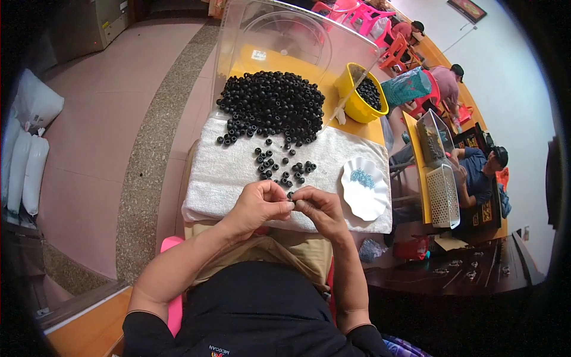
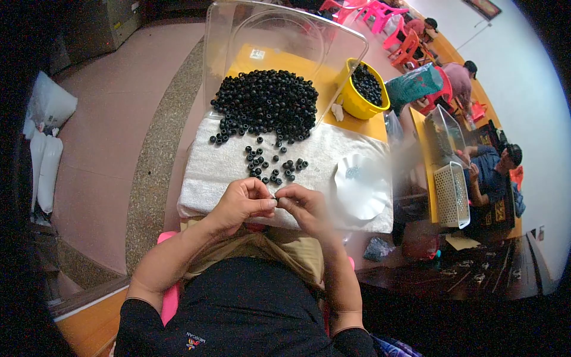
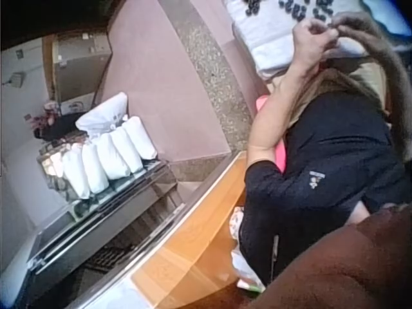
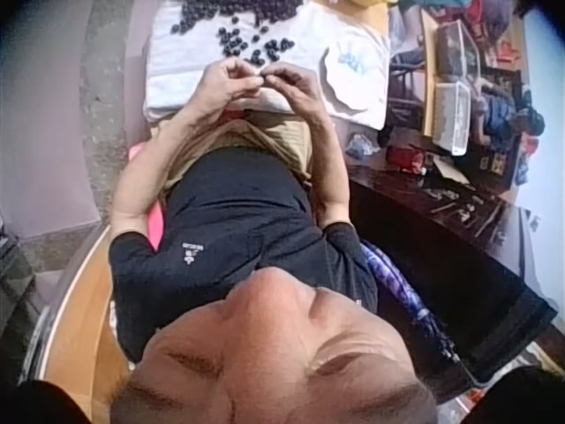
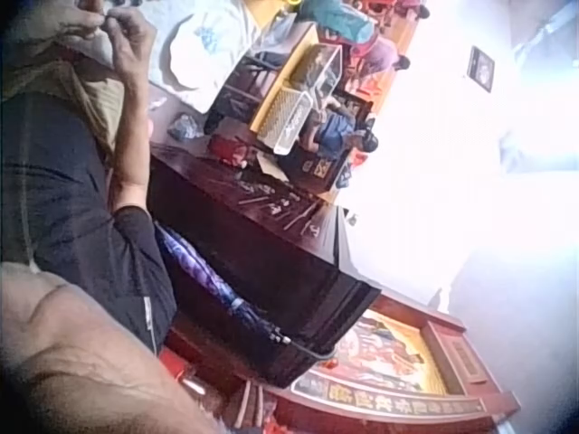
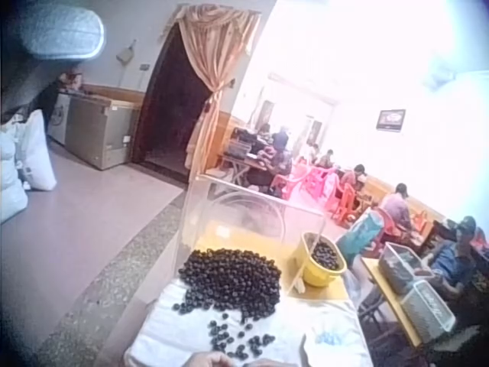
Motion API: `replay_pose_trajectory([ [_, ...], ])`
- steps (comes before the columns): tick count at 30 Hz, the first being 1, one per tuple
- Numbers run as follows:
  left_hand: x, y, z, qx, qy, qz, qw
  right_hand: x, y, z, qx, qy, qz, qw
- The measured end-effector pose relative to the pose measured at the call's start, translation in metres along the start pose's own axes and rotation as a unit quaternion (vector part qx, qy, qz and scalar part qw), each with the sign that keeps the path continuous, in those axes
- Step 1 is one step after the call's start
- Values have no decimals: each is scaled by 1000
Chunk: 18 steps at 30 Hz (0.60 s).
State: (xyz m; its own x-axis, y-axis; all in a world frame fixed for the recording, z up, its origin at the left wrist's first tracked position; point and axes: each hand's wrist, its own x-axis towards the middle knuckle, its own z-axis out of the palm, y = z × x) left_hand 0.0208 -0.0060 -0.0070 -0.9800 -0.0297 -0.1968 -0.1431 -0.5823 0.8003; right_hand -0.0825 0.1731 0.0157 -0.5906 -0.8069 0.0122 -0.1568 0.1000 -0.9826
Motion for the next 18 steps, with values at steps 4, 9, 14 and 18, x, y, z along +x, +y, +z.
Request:
replay_pose_trajectory([
  [4,0,-2,-1,10,-2,0,1000,0,-7,-1,-19,-24,14,999],
  [9,2,-5,-2,-4,-3,4,1000,0,-4,1,-40,-23,-11,999],
  [14,1,-5,-2,-16,7,3,1000,0,-1,2,-137,20,-78,987],
  [18,0,-5,-2,-22,19,13,999,-1,-9,9,-171,43,-112,978],
])
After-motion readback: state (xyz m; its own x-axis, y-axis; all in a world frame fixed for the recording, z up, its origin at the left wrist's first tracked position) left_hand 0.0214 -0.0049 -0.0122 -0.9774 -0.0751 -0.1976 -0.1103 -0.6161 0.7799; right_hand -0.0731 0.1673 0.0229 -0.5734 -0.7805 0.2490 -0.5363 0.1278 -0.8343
